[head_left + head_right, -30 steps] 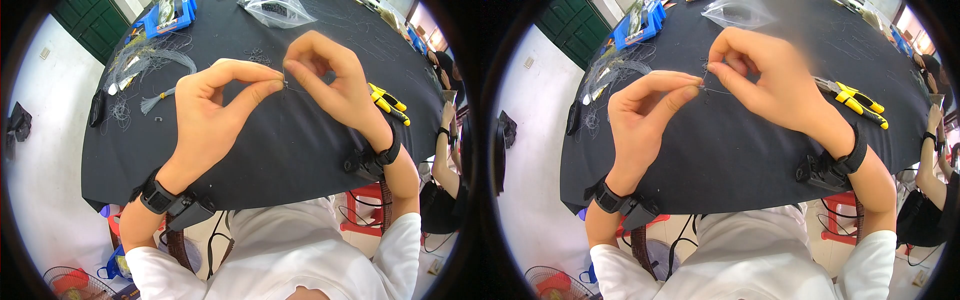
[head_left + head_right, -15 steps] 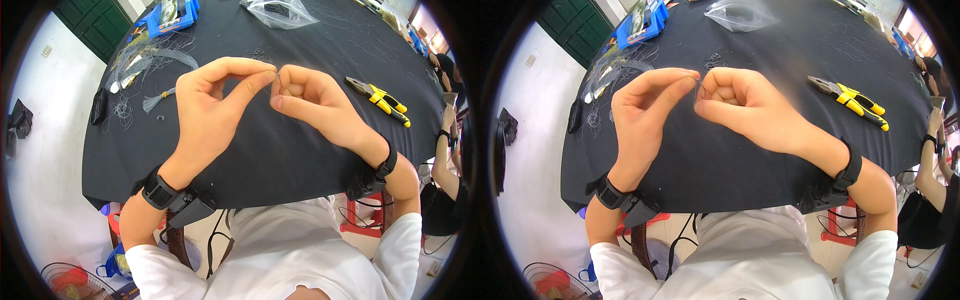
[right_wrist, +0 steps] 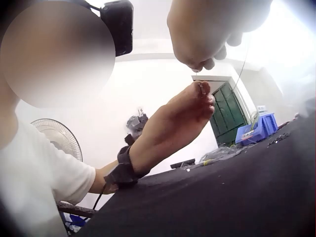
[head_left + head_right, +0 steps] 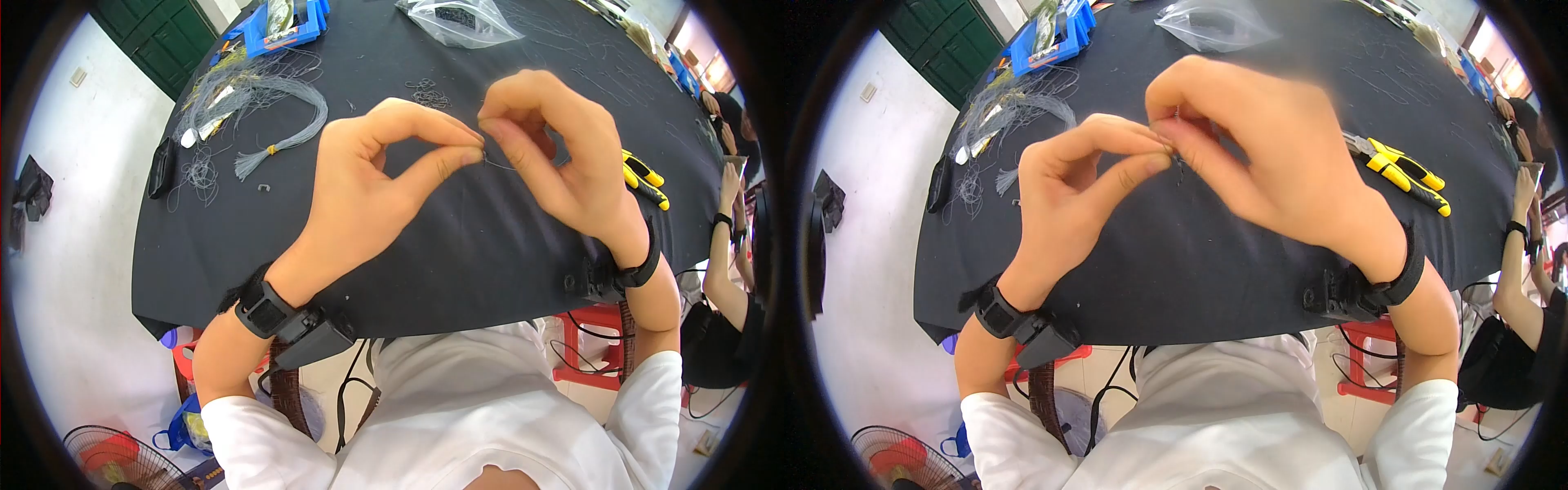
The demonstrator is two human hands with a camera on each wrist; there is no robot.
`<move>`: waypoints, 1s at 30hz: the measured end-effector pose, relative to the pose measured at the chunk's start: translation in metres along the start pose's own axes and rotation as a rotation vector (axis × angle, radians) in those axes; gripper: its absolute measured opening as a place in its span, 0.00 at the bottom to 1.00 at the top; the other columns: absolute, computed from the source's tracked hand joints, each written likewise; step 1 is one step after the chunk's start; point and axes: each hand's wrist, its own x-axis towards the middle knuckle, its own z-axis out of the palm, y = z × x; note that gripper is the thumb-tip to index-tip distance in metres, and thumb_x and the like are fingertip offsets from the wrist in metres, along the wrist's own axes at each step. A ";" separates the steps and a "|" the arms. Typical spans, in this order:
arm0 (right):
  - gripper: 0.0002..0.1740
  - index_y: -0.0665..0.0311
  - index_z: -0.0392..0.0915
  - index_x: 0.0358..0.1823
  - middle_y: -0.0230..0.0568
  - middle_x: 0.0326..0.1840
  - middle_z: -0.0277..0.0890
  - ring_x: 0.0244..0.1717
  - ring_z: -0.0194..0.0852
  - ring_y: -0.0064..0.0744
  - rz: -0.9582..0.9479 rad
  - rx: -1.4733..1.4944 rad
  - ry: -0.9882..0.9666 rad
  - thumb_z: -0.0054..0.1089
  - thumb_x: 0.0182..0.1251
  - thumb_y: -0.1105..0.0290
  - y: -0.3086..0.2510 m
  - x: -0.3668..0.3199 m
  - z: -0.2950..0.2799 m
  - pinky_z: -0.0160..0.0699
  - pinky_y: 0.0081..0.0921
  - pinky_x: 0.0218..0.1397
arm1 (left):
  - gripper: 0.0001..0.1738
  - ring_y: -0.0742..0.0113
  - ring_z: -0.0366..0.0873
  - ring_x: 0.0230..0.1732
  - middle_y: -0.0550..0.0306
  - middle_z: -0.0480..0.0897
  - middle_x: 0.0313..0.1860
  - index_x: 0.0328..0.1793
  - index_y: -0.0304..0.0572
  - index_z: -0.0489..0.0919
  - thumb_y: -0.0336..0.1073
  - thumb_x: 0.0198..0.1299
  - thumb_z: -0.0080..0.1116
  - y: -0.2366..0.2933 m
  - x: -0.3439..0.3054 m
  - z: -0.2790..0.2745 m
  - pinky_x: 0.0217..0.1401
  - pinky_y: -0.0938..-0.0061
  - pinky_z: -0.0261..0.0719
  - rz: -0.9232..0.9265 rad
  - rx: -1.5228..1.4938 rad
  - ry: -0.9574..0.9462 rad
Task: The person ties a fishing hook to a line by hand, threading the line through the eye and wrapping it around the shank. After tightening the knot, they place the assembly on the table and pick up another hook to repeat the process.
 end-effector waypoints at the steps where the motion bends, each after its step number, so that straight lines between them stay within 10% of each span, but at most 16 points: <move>1: 0.06 0.66 0.73 0.36 0.31 0.27 0.71 0.19 0.62 0.14 -0.022 -0.040 0.015 0.55 0.58 0.82 0.002 0.000 -0.001 0.59 0.12 0.22 | 0.07 0.67 0.77 0.41 0.50 0.81 0.38 0.37 0.29 0.80 0.18 0.50 0.59 0.001 0.000 0.000 0.47 0.77 0.73 0.016 -0.018 -0.004; 30: 0.05 0.65 0.73 0.29 0.23 0.18 0.64 0.17 0.54 0.10 0.615 0.644 -0.132 0.58 0.55 0.72 -0.005 -0.013 0.023 0.51 0.14 0.19 | 0.07 0.71 0.78 0.41 0.53 0.82 0.39 0.39 0.33 0.81 0.22 0.54 0.58 0.001 0.000 -0.004 0.48 0.79 0.75 -0.109 -0.004 0.171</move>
